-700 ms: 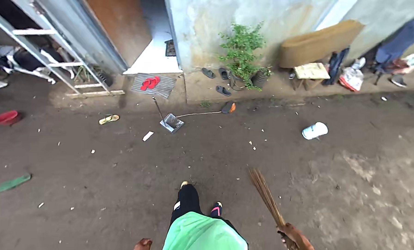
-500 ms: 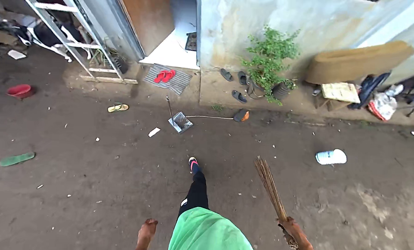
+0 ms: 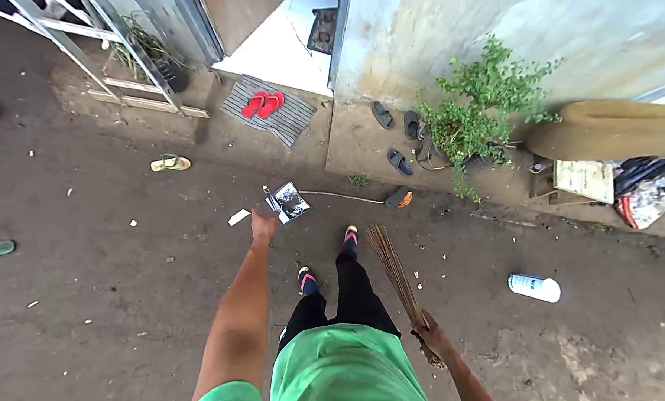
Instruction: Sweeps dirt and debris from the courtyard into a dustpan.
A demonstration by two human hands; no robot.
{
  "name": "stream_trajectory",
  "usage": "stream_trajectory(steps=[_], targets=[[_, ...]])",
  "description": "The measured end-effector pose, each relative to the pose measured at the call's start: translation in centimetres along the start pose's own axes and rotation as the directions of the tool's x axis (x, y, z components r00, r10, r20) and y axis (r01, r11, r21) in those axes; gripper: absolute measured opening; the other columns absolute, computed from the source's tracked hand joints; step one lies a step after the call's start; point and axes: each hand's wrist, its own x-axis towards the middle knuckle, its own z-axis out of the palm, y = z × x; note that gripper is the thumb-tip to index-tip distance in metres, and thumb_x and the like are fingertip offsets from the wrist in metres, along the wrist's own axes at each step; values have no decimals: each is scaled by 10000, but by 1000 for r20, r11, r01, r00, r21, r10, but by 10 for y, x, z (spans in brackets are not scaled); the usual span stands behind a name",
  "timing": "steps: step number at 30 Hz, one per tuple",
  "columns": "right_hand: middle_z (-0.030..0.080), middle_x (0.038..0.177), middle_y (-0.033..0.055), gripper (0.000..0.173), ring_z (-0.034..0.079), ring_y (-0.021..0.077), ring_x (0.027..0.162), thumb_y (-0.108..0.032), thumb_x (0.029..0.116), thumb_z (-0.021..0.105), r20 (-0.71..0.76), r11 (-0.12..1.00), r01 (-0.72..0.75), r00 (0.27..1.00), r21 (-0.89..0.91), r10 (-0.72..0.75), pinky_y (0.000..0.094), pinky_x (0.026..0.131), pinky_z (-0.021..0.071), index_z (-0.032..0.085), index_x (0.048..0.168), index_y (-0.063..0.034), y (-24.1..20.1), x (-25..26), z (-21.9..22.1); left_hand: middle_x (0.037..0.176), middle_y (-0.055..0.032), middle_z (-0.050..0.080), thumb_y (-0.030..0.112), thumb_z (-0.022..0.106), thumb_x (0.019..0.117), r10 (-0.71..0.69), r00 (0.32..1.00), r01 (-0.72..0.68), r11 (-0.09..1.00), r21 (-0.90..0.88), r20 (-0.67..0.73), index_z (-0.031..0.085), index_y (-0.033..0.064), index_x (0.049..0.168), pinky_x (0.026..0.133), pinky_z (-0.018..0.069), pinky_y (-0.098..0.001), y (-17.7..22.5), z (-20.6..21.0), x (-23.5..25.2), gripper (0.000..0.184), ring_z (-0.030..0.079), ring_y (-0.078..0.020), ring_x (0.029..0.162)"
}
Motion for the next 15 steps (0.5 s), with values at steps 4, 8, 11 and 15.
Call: stream_trajectory(steps=[4,8,11,15], targets=[[645,1305,243,855,705,374,1013,-300,992,688,105,936,203,978,-287,-180,570,890,572,172,1674,-272,-159,74,-36,1428,-284,544,268,870,834,-96,983,70,984,-163,-157,203,43,1600,1080,481,-551,11,37,66,1040,568,-401,1302],[618,1401,203,762,626,403,1241,-325,1033,588,172,704,349,934,-619,-312,626,1032,494,169,1670,-351,-405,163,-72,1585,-276,373,147,825,852,24,959,-127,928,-351,-284,180,-8,1611,1147,445,-465,-7,72,131,1008,459,-348,1425],[624,1352,265,706,646,480,1158,-297,1035,549,174,495,417,868,-762,-465,687,926,512,227,1663,-311,-584,241,-79,1501,-252,508,177,752,936,37,948,-136,945,-298,-316,450,-63,1486,1133,456,-413,-8,94,162,672,538,-288,1368],[584,1355,337,746,608,548,1161,-202,978,633,179,209,405,732,-890,-657,709,894,505,304,1645,-267,-772,387,-77,1084,-156,716,196,599,1043,37,901,-153,960,-236,-433,649,-109,1130,900,582,-312,-3,122,195,321,696,-105,964]])
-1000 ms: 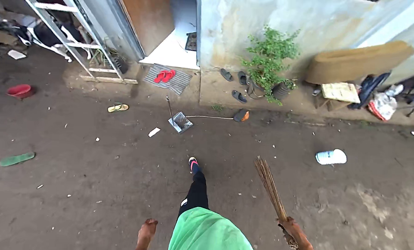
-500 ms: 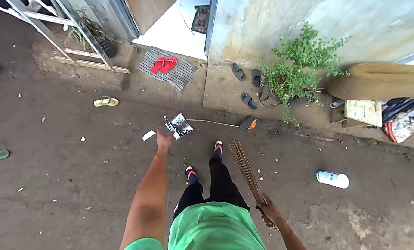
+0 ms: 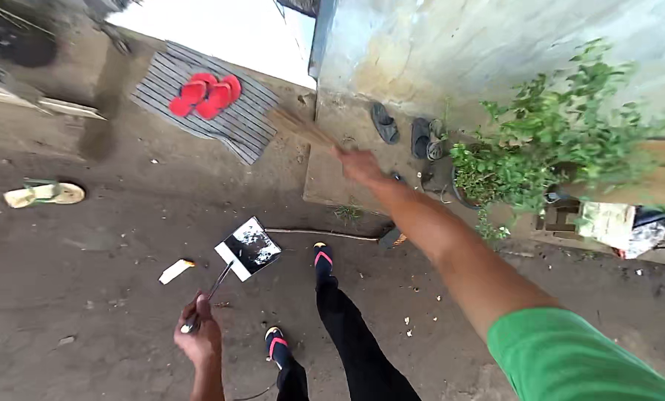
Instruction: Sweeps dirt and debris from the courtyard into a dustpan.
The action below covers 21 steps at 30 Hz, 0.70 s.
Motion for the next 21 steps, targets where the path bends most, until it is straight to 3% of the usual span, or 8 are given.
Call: stream_trajectory(steps=[3,6,9,13,15,18,19,21], targets=[[580,1370,331,694,576,538,1235,-119,931,675,19,987,-156,987,-45,157,696,920,498,418,1575,-117,-14,115,-29,1011,-54,722,246,577,1060,-98,991,95,995,-43,-87,659,-44,1103,821,622,-310,3,12,6,305,713,-77,902],[602,1362,271,540,597,451,1251,-117,914,681,94,934,-354,929,-41,357,648,927,517,532,1415,19,-10,165,-4,1025,-29,725,294,520,1084,-159,980,157,987,-29,-116,677,-5,1108,791,632,-325,-7,16,6,338,719,-85,903],[592,1360,318,643,584,494,1256,-219,904,751,299,972,-231,925,-47,235,705,990,466,506,1431,58,2,134,29,1026,-11,715,323,495,1092,-217,969,215,976,-26,-117,675,11,1139,771,631,-311,-11,14,7,363,713,-73,889],[640,1291,287,875,650,465,1161,-429,924,725,498,996,-89,862,-31,92,673,939,524,311,1608,-75,-2,61,42,983,-41,700,346,488,1093,-262,962,265,964,27,-80,666,-19,1181,737,606,-288,-10,8,4,415,688,-60,840],[651,1271,286,851,661,477,1131,-412,956,687,439,993,-122,892,-2,110,688,910,528,258,1639,-139,-2,30,0,1032,-70,695,369,508,1087,-304,951,306,951,37,-58,661,-6,1185,746,606,-331,-10,6,5,417,685,-86,878],[668,1221,302,766,654,517,1098,-341,981,670,261,994,-82,960,-73,99,727,869,504,304,1640,-204,1,20,-78,1101,-118,665,276,578,1055,-302,952,297,950,95,41,618,-14,1262,774,600,-356,-12,0,-2,358,661,-107,899],[661,1233,312,749,643,531,1112,-310,973,678,206,990,-66,974,-129,91,738,872,491,335,1628,-189,1,31,-95,1085,-130,678,251,590,1045,-267,961,256,957,135,70,624,-20,1258,780,591,-347,-12,1,-4,347,661,-109,876],[628,1285,326,610,612,535,1171,-193,953,657,130,971,-77,986,-226,109,733,905,474,473,1519,-59,-10,75,-116,1016,-128,704,256,613,1032,-180,981,163,964,212,67,659,-16,1206,800,569,-338,-4,7,-3,326,661,-112,826]])
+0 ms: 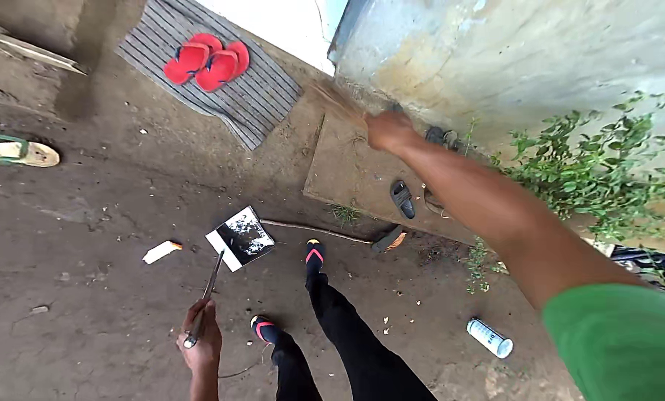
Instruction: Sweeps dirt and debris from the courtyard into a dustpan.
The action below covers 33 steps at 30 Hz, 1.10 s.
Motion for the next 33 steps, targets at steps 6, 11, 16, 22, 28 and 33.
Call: stream_trajectory(steps=[6,11,16,22,28,33], targets=[[629,1241,274,264,649,425,1127,-47,1007,525,263,912,162,963,-376,-63,587,881,547,635,1211,81,-76,35,74,924,-172,704,254,596,1044,94,990,-75,982,171,-102,688,-36,1136,776,555,-413,82,2,-12,318,668,-203,782],[654,1202,270,253,656,442,1126,-45,1012,527,338,937,262,925,-233,-174,607,905,538,636,1206,73,-55,-62,45,917,-189,719,264,581,1052,114,988,-88,970,228,-107,699,-18,1136,777,545,-474,113,16,-7,317,693,-253,810],[662,1184,302,363,631,502,1123,-127,927,682,77,963,135,990,-233,-120,693,907,485,656,1262,9,-19,-32,-17,926,-158,726,263,595,1047,136,982,-107,973,202,-131,706,-5,1137,780,550,-399,115,19,-7,304,690,-195,811],[631,1297,296,390,619,482,1200,-97,961,635,261,989,69,960,134,-102,668,952,502,604,1328,34,-65,-42,110,964,-178,722,266,601,1047,155,978,-130,976,173,-143,691,-19,1155,809,558,-415,121,12,-8,318,695,-208,837],[681,1209,295,873,653,530,1085,-394,894,798,136,942,-67,990,329,23,743,869,503,329,1628,-338,51,-105,110,957,-158,713,239,603,1049,154,974,-131,981,145,-165,686,-27,1153,793,540,-320,107,-5,-8,297,665,-130,821],[657,1262,307,927,648,497,1150,-414,926,756,151,816,-256,967,518,207,692,955,507,243,1655,-163,52,-22,183,925,-111,708,214,626,1033,131,963,-105,987,119,-237,695,-19,1118,769,525,-242,100,-20,-16,257,643,-55,799]])
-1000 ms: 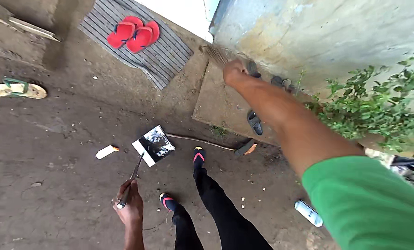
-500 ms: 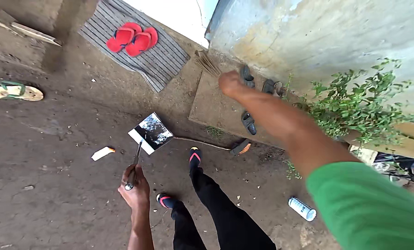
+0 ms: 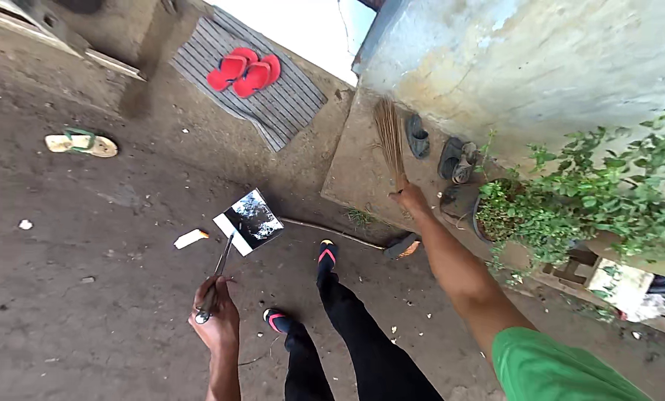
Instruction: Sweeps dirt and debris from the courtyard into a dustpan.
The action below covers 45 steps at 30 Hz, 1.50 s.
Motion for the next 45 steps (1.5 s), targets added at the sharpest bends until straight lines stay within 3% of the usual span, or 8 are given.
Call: stream_trajectory(steps=[4,8,16,23,27,32,37,45], targets=[[649,1313,259,1009,646,435,1185,-446,882,797,222,991,93,969,92,-111,638,1021,502,211,1667,-203,-2,-71,93,922,-102,690,192,631,1028,-35,999,32,997,-76,-39,676,-50,1119,763,525,-214,-21,-14,0,263,622,-33,779],[660,1336,213,898,648,402,1199,-487,929,729,213,988,138,965,74,-150,617,1032,492,257,1661,-266,-23,-136,66,937,-90,680,169,622,1028,-108,991,94,981,-169,-73,655,-67,1129,763,536,-206,-41,-28,-8,259,623,-24,786],[663,1280,270,925,660,464,1151,-404,924,737,22,953,295,955,-65,-294,661,935,532,223,1661,-182,-198,65,80,994,22,703,138,601,1025,-235,961,164,911,-379,-148,616,16,1123,804,615,-274,-91,-69,-45,157,700,-59,879],[689,1260,227,790,671,434,1132,-465,972,678,226,910,364,921,-198,-319,659,976,510,290,1646,-329,-103,-130,76,1004,-12,729,141,603,1027,-421,885,282,824,-491,-198,605,34,1123,799,648,-333,-141,-118,-70,144,744,-140,896],[688,1168,309,758,668,520,1051,-412,1031,616,77,905,338,941,-258,-329,700,898,507,220,1666,-295,-151,-116,66,968,-16,729,130,591,1028,-500,836,341,795,-501,-226,592,23,1121,777,649,-312,-165,-149,-73,142,748,-126,862],[661,1227,315,822,658,519,1083,-426,984,696,168,912,390,915,-126,-368,714,897,520,260,1652,-228,-192,-85,165,931,-12,721,144,598,1033,-511,815,343,806,-482,-273,595,-1,1132,741,646,-278,-216,-183,-64,176,745,-94,814],[630,1393,218,790,646,395,1226,-393,991,675,284,900,429,875,-76,-393,618,1063,485,274,1656,-246,-152,-255,237,909,-42,707,169,602,1034,-471,838,333,843,-423,-277,612,-54,1128,737,625,-259,-273,-229,-37,243,717,-60,783],[635,1385,206,750,628,385,1250,-440,1027,605,184,921,386,911,-57,-370,594,1079,470,251,1661,-251,-321,-309,342,901,-138,726,327,587,1050,-357,922,348,934,-83,-147,693,5,1145,781,564,-460,-350,-266,60,352,699,-231,791]])
